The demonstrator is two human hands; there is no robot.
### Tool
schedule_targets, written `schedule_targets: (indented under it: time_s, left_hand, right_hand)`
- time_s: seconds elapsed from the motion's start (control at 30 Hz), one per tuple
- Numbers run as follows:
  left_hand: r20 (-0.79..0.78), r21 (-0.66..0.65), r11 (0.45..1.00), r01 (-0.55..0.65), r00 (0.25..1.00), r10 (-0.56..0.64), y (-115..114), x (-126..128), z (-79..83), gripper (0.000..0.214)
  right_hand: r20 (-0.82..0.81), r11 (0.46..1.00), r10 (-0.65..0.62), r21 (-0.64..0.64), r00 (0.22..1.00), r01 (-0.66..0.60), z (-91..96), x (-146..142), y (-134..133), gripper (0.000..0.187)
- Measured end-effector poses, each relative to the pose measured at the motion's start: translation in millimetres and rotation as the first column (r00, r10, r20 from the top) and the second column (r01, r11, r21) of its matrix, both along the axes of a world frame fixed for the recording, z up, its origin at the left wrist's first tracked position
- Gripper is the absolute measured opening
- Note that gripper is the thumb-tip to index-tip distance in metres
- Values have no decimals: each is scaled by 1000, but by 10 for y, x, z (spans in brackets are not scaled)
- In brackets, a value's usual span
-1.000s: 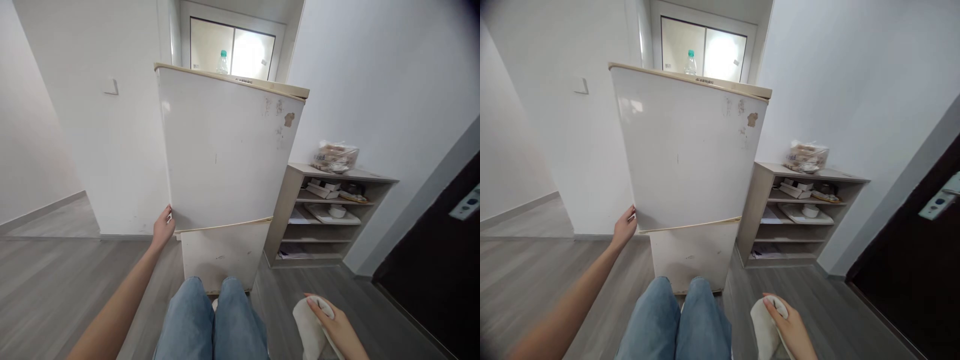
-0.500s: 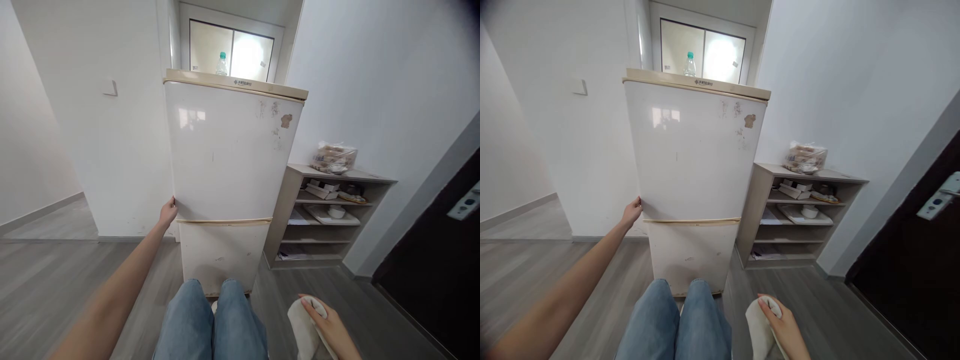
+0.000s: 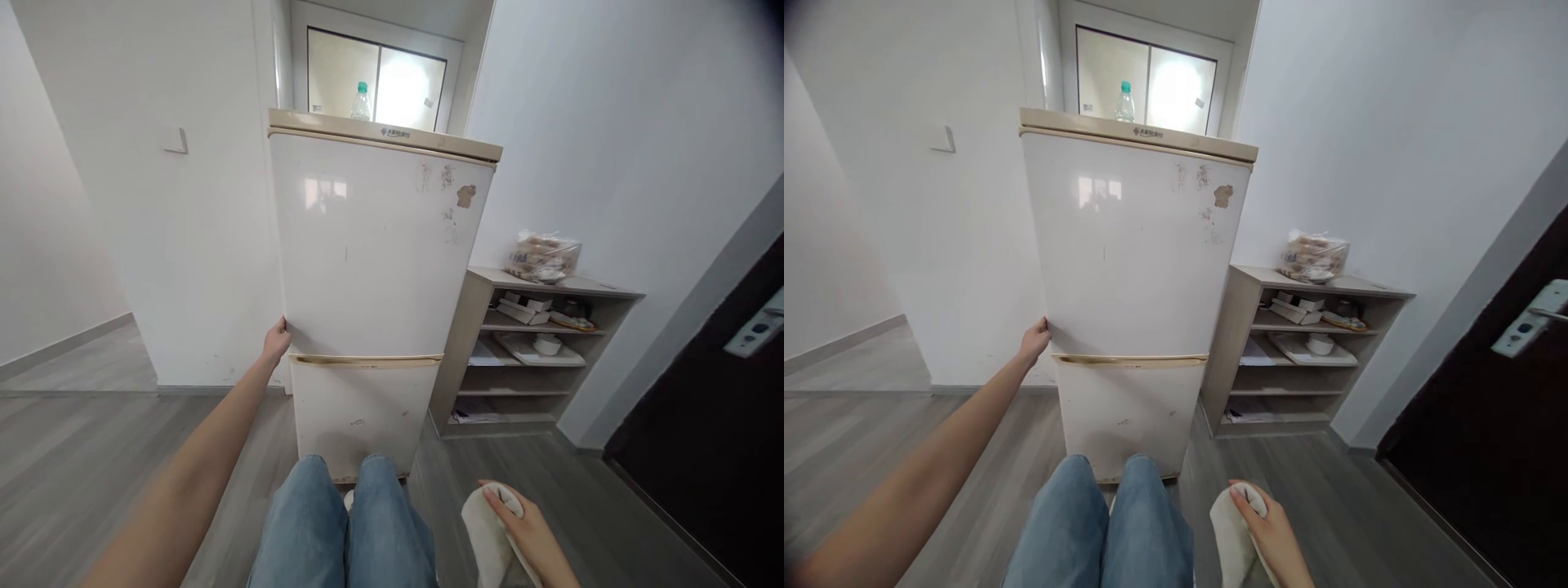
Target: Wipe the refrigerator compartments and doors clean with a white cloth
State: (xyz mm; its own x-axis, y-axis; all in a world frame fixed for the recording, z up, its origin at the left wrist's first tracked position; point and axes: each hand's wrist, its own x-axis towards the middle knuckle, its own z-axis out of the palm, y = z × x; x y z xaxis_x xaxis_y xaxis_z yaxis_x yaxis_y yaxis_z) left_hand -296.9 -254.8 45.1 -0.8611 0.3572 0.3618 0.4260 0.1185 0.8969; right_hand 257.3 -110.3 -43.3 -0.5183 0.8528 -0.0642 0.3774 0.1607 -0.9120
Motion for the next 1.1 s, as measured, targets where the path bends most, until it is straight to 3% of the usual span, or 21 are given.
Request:
schedule_targets:
  time_s: [0.43, 0.87, 0.97, 1.1]
  left_hand:
    - [-12, -73, 997, -10, 1000, 9, 98, -77, 26, 39]
    - [5, -30, 1000, 1, 1000, -1, 127, -60, 47, 46]
    - [52, -34, 999, -35, 998, 37, 40, 102, -101, 44]
    - [132, -165, 977, -138, 978, 160, -321, 638, -560, 34]
  right_hand:
    - [-1, 1000, 22, -13, 1000, -22, -109, -7, -10, 66]
    - [0, 997, -26, -67, 1000, 26, -130, 32, 9, 65]
    - [-28, 996, -30, -89, 999, 27, -153, 26, 9, 65]
    - [-42, 990, -73, -124, 996, 67, -420, 59, 98, 63]
